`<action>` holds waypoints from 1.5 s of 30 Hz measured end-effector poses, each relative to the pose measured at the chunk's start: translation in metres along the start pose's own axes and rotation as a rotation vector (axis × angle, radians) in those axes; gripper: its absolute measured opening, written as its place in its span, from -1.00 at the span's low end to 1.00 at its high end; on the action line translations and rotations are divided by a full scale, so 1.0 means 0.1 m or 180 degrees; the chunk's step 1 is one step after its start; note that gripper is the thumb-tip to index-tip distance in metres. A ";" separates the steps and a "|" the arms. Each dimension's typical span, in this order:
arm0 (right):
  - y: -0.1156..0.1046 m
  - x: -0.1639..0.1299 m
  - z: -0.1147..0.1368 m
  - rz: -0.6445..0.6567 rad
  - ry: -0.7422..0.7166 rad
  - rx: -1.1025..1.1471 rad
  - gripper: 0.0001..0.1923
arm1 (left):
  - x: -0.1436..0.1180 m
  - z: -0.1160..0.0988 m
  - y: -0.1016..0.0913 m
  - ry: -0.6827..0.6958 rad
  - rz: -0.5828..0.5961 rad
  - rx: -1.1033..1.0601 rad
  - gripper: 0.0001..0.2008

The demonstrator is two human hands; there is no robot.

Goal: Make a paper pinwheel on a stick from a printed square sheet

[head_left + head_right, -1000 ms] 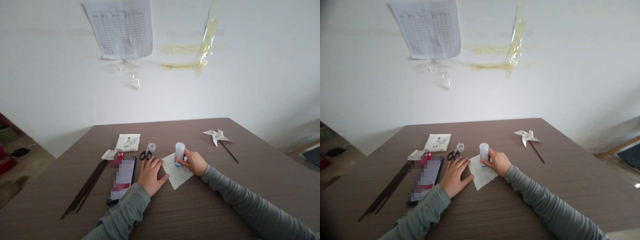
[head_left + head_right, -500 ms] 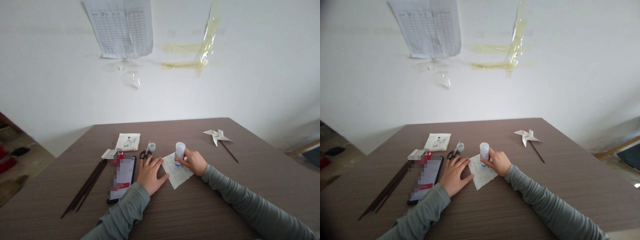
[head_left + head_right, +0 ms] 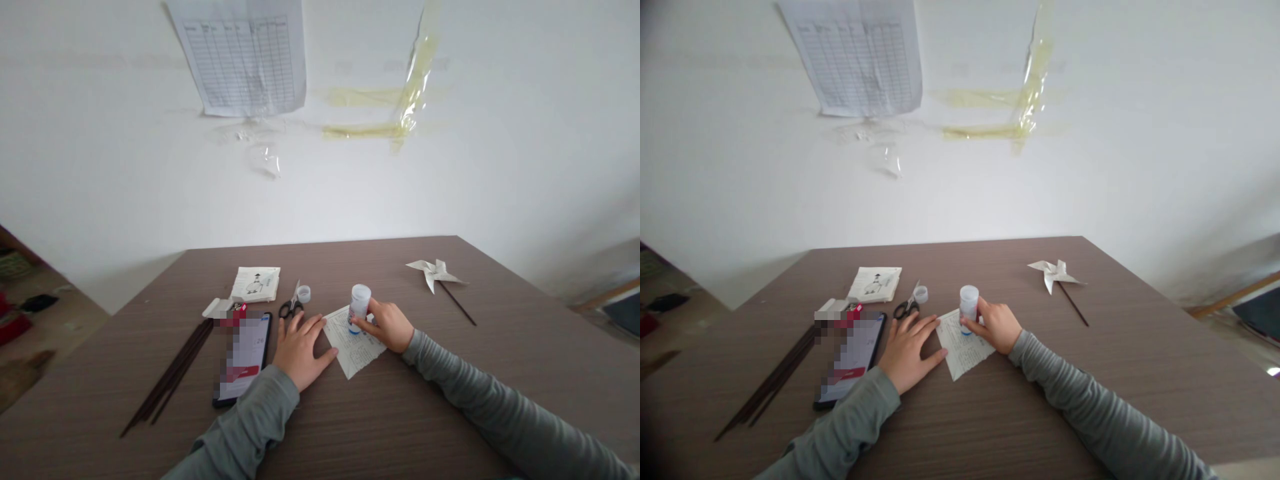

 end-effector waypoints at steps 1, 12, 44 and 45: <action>0.00 0.00 0.00 0.0032 0.0025 -0.0036 -0.72 | 0.00 0.01 0.01 0.0004 -0.0018 -0.0009 -0.30; -0.03 0.00 0.02 0.0039 0.0118 -0.0044 -0.73 | 0.01 0.01 0.04 0.0035 0.0053 0.0002 -0.29; -0.05 -0.03 -0.20 -0.0598 -0.0004 0.1609 -0.36 | 0.02 0.07 0.05 0.0055 -0.0060 -0.0009 -0.30; -0.08 -0.03 -0.22 -0.0720 -0.0047 0.1694 -0.33 | 0.02 0.07 0.06 0.0070 -0.0089 -0.0011 -0.31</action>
Point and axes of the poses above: each hand's wrist, its own x-axis towards the middle knuckle, its own y-axis out of the palm, z = x × y, the point moved 6 cm from there along x, towards the middle knuckle, and after that the axes turned 12 degrees about z, right-handed, at the moved point
